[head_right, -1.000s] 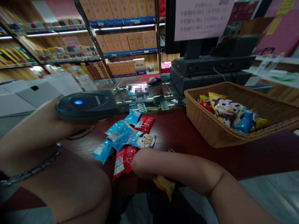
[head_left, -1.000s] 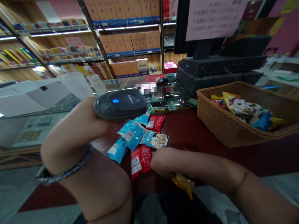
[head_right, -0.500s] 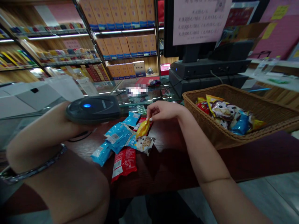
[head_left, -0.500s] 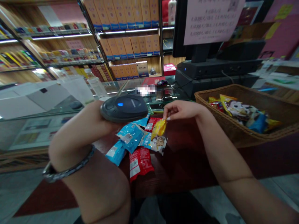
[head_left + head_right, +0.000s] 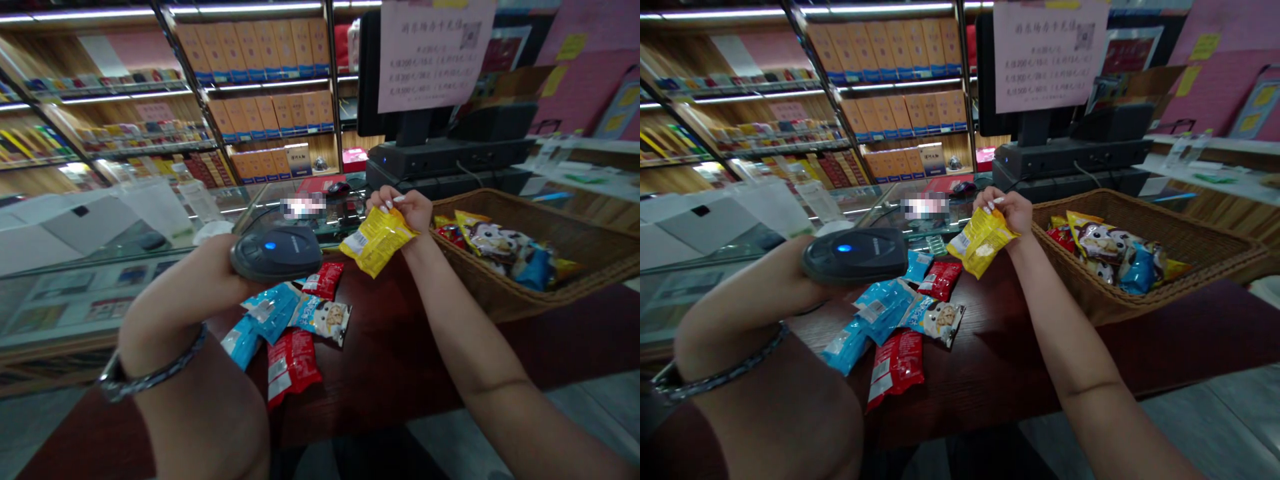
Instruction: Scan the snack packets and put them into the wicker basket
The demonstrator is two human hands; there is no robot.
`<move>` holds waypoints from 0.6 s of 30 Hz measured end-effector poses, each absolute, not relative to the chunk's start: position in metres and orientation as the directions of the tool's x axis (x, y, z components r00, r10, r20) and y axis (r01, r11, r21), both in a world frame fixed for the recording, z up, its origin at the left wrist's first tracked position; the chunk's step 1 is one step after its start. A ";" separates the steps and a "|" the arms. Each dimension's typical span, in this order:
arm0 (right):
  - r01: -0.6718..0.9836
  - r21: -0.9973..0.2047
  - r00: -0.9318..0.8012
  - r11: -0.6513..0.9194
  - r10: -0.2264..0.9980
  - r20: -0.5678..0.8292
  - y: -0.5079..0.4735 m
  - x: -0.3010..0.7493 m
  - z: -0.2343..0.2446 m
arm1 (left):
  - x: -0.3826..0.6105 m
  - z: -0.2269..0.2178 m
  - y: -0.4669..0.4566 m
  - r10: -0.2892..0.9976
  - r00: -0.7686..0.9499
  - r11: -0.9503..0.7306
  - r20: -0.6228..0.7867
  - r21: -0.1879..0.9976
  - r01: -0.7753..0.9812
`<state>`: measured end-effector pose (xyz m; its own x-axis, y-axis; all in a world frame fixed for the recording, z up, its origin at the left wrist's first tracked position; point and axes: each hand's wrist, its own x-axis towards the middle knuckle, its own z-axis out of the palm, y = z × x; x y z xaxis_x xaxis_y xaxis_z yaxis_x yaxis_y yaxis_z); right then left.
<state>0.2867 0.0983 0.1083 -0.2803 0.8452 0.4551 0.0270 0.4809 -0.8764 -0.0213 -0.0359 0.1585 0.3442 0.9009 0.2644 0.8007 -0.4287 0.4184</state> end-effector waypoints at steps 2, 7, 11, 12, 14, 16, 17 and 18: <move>-0.002 -0.879 -0.305 0.476 0.837 0.454 0.096 0.289 0.110 | -0.023 0.158 -0.035 0.901 0.365 -0.433 0.237 0.406 0.805; -0.081 -0.879 -0.312 0.471 0.825 0.471 0.095 0.294 0.110 | -0.026 0.162 -0.039 0.877 0.392 -0.477 0.278 0.397 0.784; -0.041 -0.861 -0.239 0.508 0.831 0.502 0.096 0.292 0.110 | -0.022 0.164 -0.043 0.889 0.379 -0.456 0.257 0.432 0.778; -0.056 -0.852 -0.219 0.521 0.826 0.520 0.097 0.292 0.111 | -0.021 0.164 -0.043 0.887 0.377 -0.460 0.266 0.436 0.774; -0.028 -0.834 -0.142 0.552 0.823 0.549 0.099 0.294 0.115 | -0.021 0.164 -0.043 0.883 0.374 -0.466 0.282 0.443 0.766; 0.136 -0.806 0.049 0.576 0.808 0.586 0.098 0.302 0.122 | -0.021 0.163 -0.042 0.883 0.372 -0.467 0.287 0.451 0.761; 0.257 -0.786 0.181 0.563 0.771 0.611 0.096 0.308 0.126 | -0.022 0.163 -0.042 0.884 0.373 -0.465 0.282 0.455 0.759; 0.383 -0.763 0.311 0.520 0.706 0.637 0.094 0.316 0.131 | -0.023 0.163 -0.042 0.886 0.372 -0.461 0.277 0.457 0.761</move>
<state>0.3162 0.0936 0.1306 0.3109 0.7057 0.6367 0.3826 0.5203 -0.7635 -0.0227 -0.0416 0.1630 0.3716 0.8863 0.2765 0.7605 -0.4614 0.4569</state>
